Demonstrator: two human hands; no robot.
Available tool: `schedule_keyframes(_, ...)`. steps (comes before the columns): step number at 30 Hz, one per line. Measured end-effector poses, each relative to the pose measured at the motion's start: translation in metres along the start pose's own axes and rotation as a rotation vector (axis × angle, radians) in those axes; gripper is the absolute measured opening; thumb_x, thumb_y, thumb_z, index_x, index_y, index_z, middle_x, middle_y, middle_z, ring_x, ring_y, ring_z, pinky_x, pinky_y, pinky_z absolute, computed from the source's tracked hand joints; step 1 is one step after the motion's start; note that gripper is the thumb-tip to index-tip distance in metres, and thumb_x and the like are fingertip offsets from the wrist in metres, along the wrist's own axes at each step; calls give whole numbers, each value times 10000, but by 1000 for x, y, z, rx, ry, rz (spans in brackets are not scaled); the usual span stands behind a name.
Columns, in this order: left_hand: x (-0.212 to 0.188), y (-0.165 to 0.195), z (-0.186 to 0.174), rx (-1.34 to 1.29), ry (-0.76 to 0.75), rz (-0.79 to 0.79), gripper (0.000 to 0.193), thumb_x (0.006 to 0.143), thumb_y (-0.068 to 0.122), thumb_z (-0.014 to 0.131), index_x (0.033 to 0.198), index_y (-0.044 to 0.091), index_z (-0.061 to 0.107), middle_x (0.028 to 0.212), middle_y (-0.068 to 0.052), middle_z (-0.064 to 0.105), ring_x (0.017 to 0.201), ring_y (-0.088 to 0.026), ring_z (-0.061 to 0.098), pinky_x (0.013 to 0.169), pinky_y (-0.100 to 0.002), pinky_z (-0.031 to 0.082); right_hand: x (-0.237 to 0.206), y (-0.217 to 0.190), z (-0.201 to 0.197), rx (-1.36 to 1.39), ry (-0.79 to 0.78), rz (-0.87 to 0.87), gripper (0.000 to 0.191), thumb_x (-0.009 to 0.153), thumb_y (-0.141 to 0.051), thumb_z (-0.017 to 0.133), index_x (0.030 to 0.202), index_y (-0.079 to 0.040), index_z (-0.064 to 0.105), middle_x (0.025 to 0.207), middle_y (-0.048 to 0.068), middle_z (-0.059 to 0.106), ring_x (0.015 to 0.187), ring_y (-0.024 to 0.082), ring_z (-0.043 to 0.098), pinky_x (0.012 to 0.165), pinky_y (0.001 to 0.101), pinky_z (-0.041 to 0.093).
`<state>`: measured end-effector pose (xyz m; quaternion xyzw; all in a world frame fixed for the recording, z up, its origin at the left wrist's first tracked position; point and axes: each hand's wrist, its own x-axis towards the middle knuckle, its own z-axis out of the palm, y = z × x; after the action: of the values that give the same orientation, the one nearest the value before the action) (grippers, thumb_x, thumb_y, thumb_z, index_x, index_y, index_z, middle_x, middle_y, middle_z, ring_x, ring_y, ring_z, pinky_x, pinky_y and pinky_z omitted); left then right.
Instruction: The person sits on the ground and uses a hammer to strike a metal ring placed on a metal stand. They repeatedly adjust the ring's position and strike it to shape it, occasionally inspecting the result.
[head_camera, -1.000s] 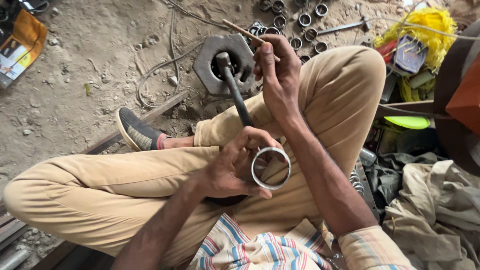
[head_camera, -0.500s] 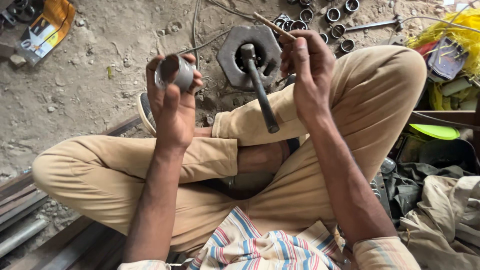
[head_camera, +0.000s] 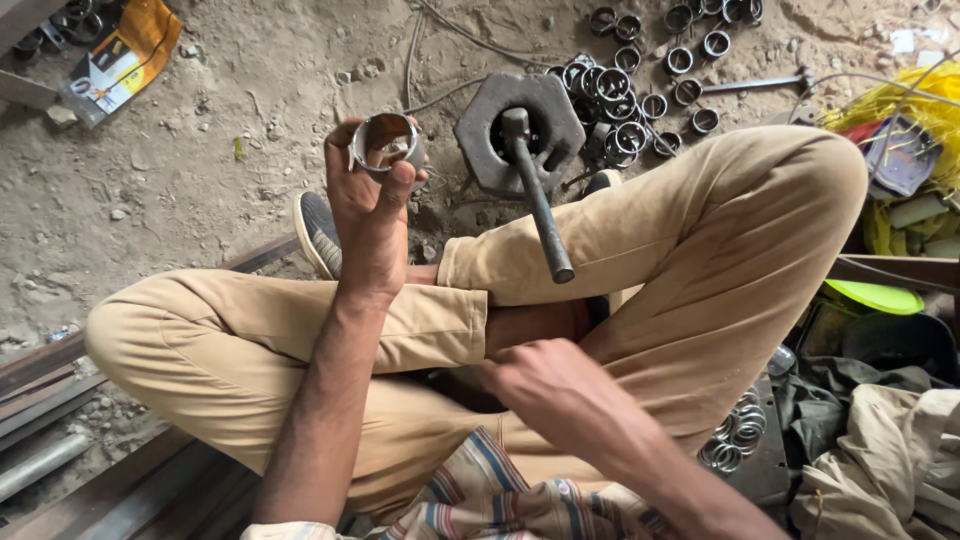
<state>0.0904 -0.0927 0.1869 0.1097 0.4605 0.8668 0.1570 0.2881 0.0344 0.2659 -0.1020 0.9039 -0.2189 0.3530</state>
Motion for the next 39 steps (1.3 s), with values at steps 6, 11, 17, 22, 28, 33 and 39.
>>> schedule_keyframes(6,1,3,5,64,-63,70,686,927,148,894,1469,133,473,1274,-50,628,1177,-182,633,1097,-360,563,25,1,32,-130,597,-306,118,802,-65,615,916,-55,640,757,108,659,667,282,670,600,436,532)
schedule_keyframes(11,3,7,14,-81,-163,-69,652,955,-48,707,1520,113,424,1449,-121,597,1241,-296,664,1051,-382,594,7,8,-20,232,511,-237,157,940,-263,712,971,-110,706,773,72,729,607,243,695,569,398,550)
schedule_keyframes(17,4,5,22,-404,-122,-212,513,1059,29,488,1555,98,376,1525,-152,535,1324,-342,607,1129,-408,527,41,59,-86,130,876,159,333,1039,-387,642,1184,-88,663,840,161,722,743,309,702,641,440,531)
schedule_keyframes(22,19,7,21,-315,-75,-249,477,1100,104,441,1568,101,351,1449,-126,558,1345,-288,587,1136,-392,513,75,94,-90,140,457,385,891,882,-592,651,1568,-120,334,904,233,731,862,373,716,778,494,542)
schedule_keyframes(28,57,8,9,-112,-226,-263,745,949,131,754,1550,122,314,1269,-130,628,1172,-212,624,1044,-345,534,82,125,-80,385,439,316,916,768,-358,726,1585,-253,325,1180,241,700,1166,381,636,1016,456,487)
schedule_keyframes(33,92,-25,-4,238,-186,-163,674,894,62,825,1491,19,516,1240,-85,625,1142,-170,609,1052,-271,532,80,127,-74,341,525,226,887,796,-330,755,1565,-259,318,1243,225,677,1154,398,630,994,483,474)
schedule_keyframes(39,85,-67,-18,464,-83,-58,580,844,50,835,1325,16,512,1208,-116,654,1082,-215,713,950,-329,633,80,117,-69,379,432,416,793,877,-289,684,1582,-308,321,1153,209,716,1075,386,672,954,500,504)
